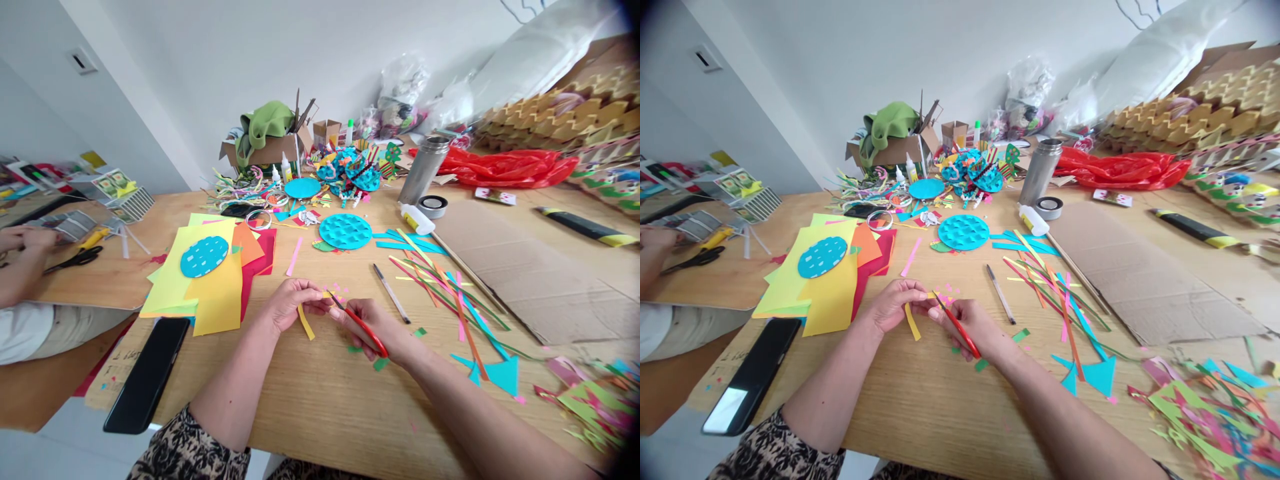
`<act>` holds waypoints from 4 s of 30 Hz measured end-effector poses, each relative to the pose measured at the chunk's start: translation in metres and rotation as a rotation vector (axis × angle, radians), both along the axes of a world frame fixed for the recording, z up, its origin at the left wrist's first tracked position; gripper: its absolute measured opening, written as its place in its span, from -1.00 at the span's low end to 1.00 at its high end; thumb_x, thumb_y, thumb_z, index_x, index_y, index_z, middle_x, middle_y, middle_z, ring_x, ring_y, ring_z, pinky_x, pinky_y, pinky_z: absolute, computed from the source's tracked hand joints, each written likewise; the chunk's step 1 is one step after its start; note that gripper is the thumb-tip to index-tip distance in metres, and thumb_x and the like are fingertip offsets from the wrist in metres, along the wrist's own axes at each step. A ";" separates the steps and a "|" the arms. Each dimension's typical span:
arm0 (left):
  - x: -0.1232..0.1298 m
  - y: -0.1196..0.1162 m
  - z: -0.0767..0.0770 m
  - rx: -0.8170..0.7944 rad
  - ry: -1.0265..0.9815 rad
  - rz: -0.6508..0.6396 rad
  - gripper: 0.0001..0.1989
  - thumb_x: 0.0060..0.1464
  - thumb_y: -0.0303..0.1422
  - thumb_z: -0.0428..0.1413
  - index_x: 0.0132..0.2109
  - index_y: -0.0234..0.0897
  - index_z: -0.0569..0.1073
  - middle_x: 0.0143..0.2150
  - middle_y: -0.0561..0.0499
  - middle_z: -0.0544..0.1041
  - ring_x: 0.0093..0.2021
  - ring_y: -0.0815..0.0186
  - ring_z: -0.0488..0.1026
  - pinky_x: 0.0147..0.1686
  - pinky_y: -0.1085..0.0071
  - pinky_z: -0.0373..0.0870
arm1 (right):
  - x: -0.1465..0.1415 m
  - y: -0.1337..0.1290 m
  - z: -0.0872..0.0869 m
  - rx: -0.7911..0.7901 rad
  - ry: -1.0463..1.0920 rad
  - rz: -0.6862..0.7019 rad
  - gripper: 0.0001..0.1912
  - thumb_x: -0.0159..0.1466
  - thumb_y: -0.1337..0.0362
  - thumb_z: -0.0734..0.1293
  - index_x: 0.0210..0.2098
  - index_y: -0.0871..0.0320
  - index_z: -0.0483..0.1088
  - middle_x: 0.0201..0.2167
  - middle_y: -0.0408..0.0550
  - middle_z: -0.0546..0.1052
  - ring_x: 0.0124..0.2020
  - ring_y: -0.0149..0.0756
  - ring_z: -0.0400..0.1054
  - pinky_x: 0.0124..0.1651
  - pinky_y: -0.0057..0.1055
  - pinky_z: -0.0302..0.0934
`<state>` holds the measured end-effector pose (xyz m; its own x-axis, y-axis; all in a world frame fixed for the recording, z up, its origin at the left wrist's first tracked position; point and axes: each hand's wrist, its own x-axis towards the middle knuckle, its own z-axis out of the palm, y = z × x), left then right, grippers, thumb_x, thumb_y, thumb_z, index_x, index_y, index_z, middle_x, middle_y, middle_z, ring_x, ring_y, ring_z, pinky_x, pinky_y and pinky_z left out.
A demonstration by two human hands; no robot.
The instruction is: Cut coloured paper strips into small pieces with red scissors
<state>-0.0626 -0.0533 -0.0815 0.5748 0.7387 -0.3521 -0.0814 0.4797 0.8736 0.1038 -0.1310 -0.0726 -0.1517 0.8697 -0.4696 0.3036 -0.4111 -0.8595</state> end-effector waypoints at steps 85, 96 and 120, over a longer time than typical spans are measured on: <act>0.017 -0.011 -0.006 -0.008 -0.093 0.267 -0.85 -0.24 -0.39 0.30 -0.48 -0.38 0.50 -0.42 -0.12 0.60 -0.39 0.26 0.53 -0.30 0.36 0.41 | 0.004 0.002 -0.001 0.053 0.074 -0.078 -0.50 0.13 -0.15 0.28 -0.57 0.16 0.17 -0.78 -0.25 0.32 -0.79 -0.52 0.20 -0.73 -0.60 -0.03; 0.013 -0.009 0.003 0.002 -0.046 0.157 -0.87 -0.31 -0.42 0.30 -0.55 -0.36 0.51 -0.56 -0.05 0.54 -0.54 0.35 0.45 -0.46 0.44 0.34 | 0.004 0.001 -0.001 0.052 0.072 0.010 -0.51 0.12 -0.15 0.29 -0.51 0.17 0.20 -0.73 -0.25 0.34 -0.78 -0.54 0.20 -0.73 -0.62 0.05; 0.010 -0.006 0.001 0.015 -0.016 0.118 -0.88 -0.32 -0.41 0.29 -0.55 -0.37 0.51 -0.53 -0.07 0.57 -0.52 0.34 0.45 -0.43 0.43 0.33 | 0.002 0.000 0.006 0.016 0.007 0.007 -0.50 0.08 -0.16 0.33 -0.54 0.15 0.15 -0.74 -0.26 0.33 -0.81 -0.56 0.15 -0.77 -0.63 -0.04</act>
<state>-0.0528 -0.0592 -0.0804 0.4887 0.8068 -0.3321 -0.1505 0.4529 0.8787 0.1061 -0.1309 -0.0669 -0.1611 0.8763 -0.4541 0.3003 -0.3948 -0.8683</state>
